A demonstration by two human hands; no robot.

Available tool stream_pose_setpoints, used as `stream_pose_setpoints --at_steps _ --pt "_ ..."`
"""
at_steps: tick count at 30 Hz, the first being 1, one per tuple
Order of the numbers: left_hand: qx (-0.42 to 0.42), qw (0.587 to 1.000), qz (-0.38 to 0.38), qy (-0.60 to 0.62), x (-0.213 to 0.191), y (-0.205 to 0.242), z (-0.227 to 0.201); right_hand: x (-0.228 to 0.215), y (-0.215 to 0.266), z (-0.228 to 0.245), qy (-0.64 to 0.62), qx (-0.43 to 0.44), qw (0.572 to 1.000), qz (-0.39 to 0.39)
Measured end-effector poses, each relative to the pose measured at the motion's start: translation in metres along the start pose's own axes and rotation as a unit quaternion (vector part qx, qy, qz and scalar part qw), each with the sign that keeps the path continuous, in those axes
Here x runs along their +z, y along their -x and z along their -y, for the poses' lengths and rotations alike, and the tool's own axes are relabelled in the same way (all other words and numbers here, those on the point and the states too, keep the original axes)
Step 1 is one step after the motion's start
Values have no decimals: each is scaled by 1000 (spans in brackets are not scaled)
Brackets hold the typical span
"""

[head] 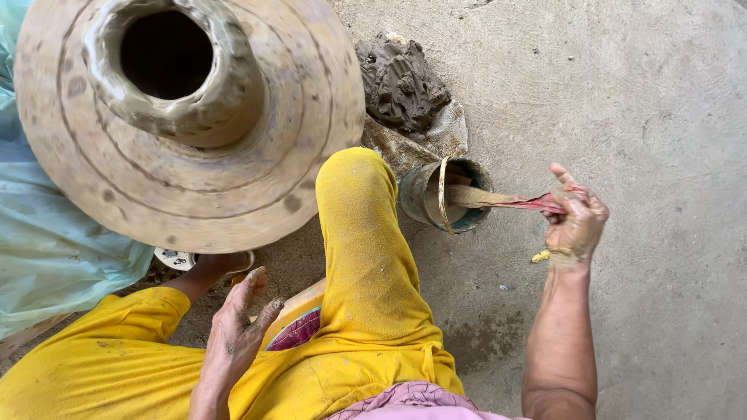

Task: The person shapes a large clay vessel on a potter's wheel by hand, then dips a tool into a bucket of water and uses it to further refine the interior and rim of the pot.

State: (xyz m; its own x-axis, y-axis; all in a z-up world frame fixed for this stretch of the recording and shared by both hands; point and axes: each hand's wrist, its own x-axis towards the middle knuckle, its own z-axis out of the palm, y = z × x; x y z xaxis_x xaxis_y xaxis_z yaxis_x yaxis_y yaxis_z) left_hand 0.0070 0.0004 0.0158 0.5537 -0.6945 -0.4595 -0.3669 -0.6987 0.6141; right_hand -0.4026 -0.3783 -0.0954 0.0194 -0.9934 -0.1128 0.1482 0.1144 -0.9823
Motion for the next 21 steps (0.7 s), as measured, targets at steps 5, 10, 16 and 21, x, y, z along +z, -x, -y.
stream_pose_setpoints --at_steps 5,10,16,21 --pt "-5 1000 13 -5 4 -6 -6 21 35 40 -28 -19 997 63" --pt "-5 999 20 -49 11 -18 -8 44 26 -21 115 30 991 56" --pt "-6 997 33 -66 18 -28 -18 93 46 -156 116 191 958 182" --pt "-67 994 51 -65 14 -29 -28 104 56 -171 136 252 953 103"
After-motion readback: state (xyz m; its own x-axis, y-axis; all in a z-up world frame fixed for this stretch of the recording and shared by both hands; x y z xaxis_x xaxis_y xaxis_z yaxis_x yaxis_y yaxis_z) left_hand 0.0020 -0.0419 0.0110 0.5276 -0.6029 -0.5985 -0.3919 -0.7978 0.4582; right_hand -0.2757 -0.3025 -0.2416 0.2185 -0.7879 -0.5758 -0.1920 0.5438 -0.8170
